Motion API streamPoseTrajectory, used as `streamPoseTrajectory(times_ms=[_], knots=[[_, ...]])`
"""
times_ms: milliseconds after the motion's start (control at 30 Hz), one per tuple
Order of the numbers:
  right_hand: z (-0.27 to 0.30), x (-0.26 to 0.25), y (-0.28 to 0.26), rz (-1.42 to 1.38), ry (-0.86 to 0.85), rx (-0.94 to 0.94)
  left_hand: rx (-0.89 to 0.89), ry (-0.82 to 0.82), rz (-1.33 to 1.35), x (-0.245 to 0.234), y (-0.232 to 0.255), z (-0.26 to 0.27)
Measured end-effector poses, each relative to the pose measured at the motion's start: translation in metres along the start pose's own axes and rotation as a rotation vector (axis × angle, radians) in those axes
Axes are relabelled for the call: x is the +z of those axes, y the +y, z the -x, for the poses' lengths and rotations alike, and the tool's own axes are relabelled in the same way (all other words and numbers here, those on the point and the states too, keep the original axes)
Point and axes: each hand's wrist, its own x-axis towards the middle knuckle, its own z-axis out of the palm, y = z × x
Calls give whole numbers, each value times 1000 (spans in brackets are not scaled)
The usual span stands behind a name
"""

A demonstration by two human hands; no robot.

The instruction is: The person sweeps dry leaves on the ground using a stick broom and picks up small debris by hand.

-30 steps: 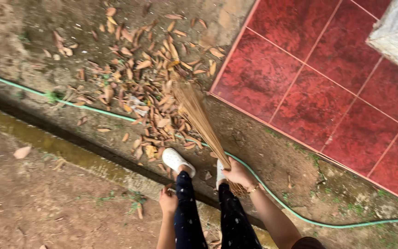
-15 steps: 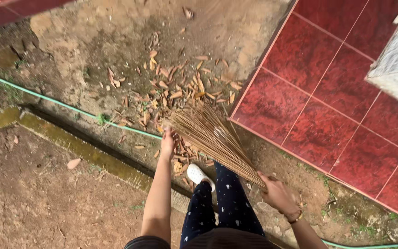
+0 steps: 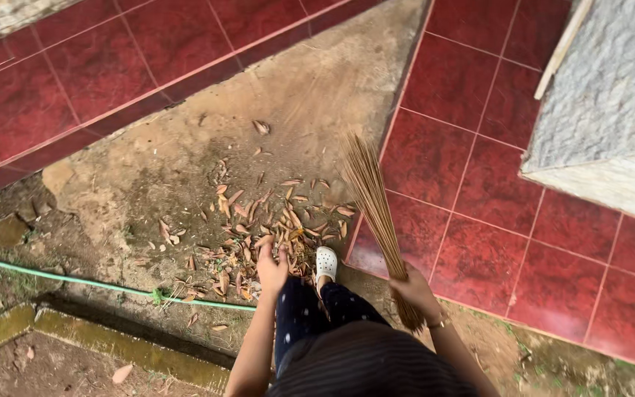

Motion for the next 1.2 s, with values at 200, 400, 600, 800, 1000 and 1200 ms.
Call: streamPoseTrajectory(times_ms=[200,400,600,800,1000,1200], knots=[[-105,-3,-103,-145,-21,160,232,0,-45,11,106,-110],[-240,-14,-198,-372,-2,40,463,28,-110,22,168,-261],[-350,-71,-324,-337,78,101,562,-59,-193,45,254,-435],[-438,-148,-393,-486,176,11,763,-208,-154,137,392,-589],[-556,-252,-421,-572,300,26,952,-359,7,283,537,-704],[-670,-409,-502,-483,281,31,925,-371,59,388,657,-789]])
